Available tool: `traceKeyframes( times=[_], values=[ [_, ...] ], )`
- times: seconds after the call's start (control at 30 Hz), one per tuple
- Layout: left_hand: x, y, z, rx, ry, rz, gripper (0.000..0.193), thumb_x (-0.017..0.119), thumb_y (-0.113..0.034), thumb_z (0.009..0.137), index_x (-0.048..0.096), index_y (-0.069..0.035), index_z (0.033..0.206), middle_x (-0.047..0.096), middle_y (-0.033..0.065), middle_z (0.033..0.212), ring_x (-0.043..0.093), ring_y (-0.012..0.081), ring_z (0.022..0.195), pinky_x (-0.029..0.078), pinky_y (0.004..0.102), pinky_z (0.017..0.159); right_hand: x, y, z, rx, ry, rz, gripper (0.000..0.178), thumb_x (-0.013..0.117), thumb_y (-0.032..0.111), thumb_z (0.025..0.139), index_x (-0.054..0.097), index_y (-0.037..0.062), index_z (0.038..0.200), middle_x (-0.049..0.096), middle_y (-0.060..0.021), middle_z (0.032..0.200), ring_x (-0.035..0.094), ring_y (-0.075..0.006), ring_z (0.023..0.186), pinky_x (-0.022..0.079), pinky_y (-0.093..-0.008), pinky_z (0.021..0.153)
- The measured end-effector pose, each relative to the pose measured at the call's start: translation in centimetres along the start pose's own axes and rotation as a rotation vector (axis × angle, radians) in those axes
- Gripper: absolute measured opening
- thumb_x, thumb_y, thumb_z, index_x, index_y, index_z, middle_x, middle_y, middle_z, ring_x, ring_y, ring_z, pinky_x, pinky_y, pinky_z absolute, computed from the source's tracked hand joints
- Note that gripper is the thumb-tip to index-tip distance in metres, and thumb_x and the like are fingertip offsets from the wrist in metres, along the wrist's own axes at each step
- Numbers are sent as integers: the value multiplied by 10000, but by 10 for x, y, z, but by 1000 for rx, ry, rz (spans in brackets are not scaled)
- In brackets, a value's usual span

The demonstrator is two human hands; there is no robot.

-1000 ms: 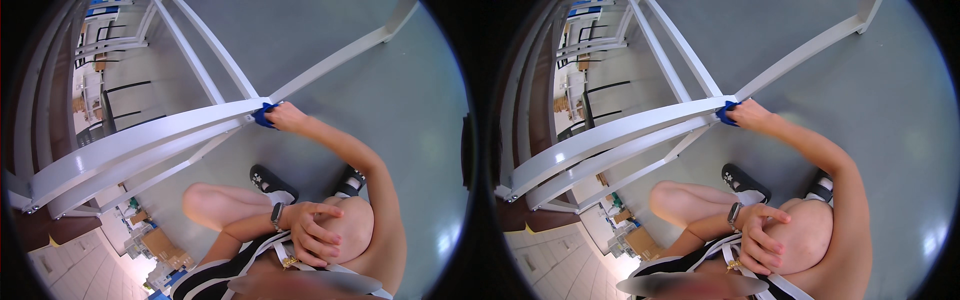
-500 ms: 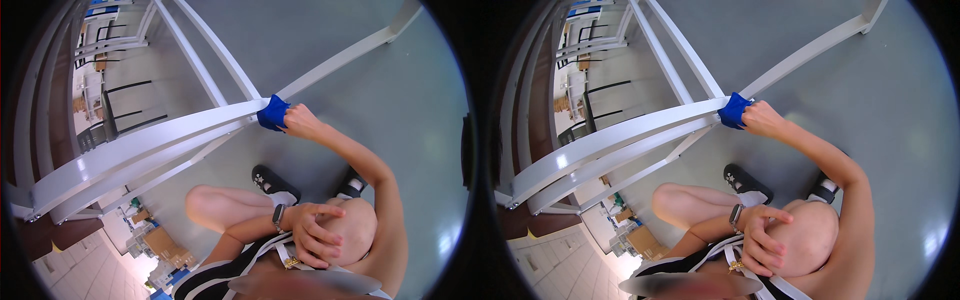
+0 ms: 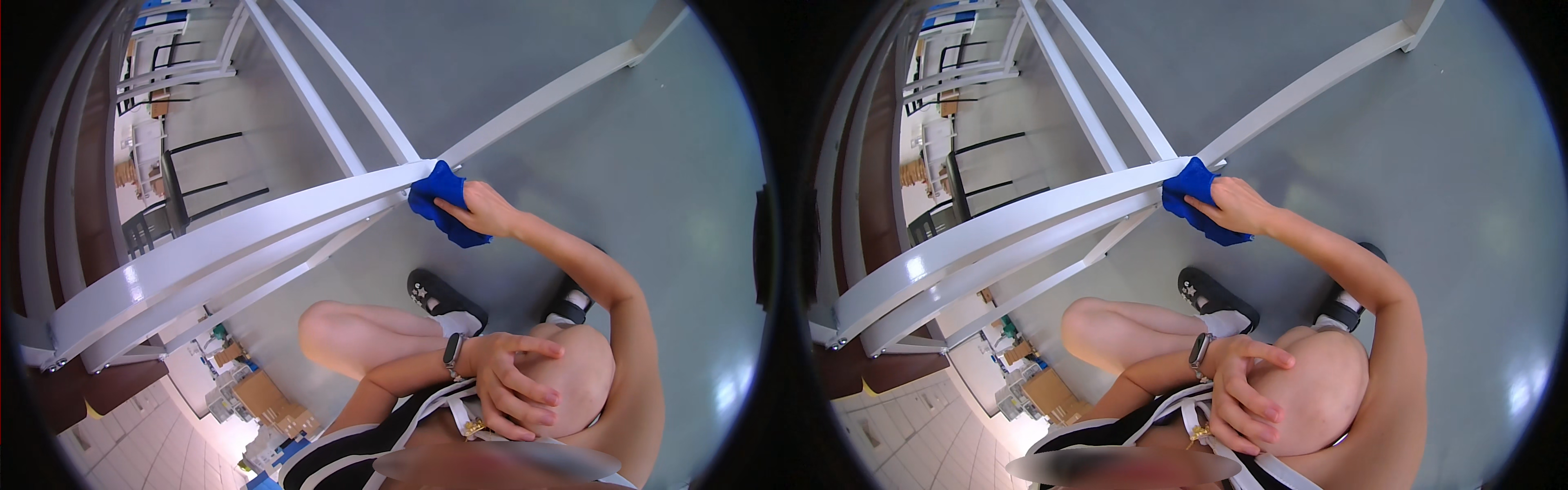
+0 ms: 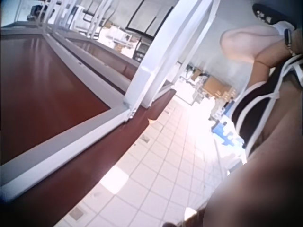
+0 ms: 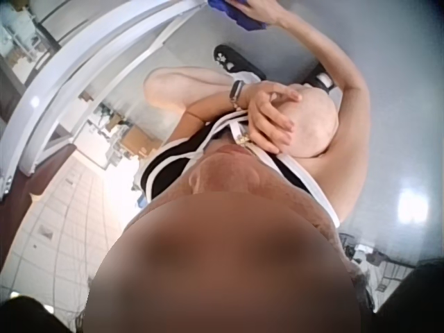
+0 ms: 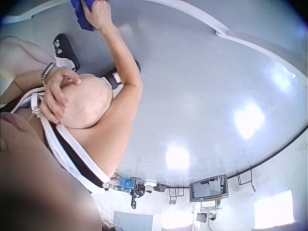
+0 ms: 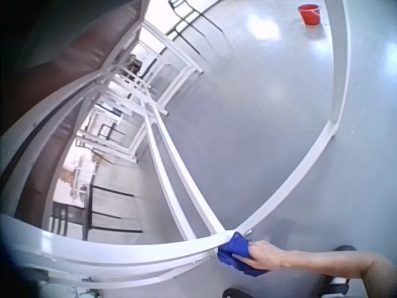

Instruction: Wiping a table and a chair with a cloth.

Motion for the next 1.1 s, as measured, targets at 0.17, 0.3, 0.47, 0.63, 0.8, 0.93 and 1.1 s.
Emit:
traceKeyframes(
  times=[0.17,0.3,0.47,0.63,0.8,0.93,1.1],
  values=[
    [0,0,0,4,-4,8,269,581,-203,875,472,-226,1119,550,-23,1181,526,150,1112,468,571,885,-11,20,3,73,60,-5,464,502,316,924,548,-64,662,566,-244,681,550,-416,646,467,-450,599],
    [1,0,1,6,-6,8,268,577,-203,879,469,-227,1122,551,-21,1179,526,151,1110,470,570,882,-21,32,6,47,127,-248,374,543,259,892,575,-45,674,605,-207,720,582,-391,651,479,-446,601],
    [3,0,1,-9,4,22,249,538,-279,902,483,-228,1139,538,-58,1189,521,101,1089,471,563,835,-14,33,2,-155,229,-547,82,583,83,721,607,23,670,626,-122,745,642,-282,656,499,-396,554],
    [1,1,1,20,-7,8,269,572,-200,878,466,-225,1125,556,-19,1167,529,152,1103,471,569,873,8,24,13,-170,211,-521,66,578,76,706,611,27,736,618,-123,810,641,-276,671,509,-388,562],
    [-2,1,-3,-10,1,32,239,537,-290,901,482,-239,1127,535,-64,1183,512,98,1093,472,562,832,24,-10,5,3,246,-425,126,574,133,776,601,17,817,615,-133,881,639,-302,775,520,-417,653],
    [-4,1,-1,1,-21,11,256,580,-200,874,481,-227,1108,553,-18,1166,532,148,1092,471,569,878,34,-58,1,224,249,-334,228,534,222,867,588,0,853,608,-158,937,614,-349,863,508,-452,736],
    [-8,2,-3,-4,-6,17,266,586,-202,872,476,-225,1113,549,-18,1170,533,145,1090,478,564,876,41,-100,-7,350,328,-370,298,478,257,912,589,-19,903,605,-194,1010,599,-374,927,498,-465,805]
  ],
)
Point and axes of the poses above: each hand's wrist, its own z-axis towards the middle knuckle, its own x-axis out of the palm, y = z × x, the point moved 3 cm from there along z, towards the middle knuckle
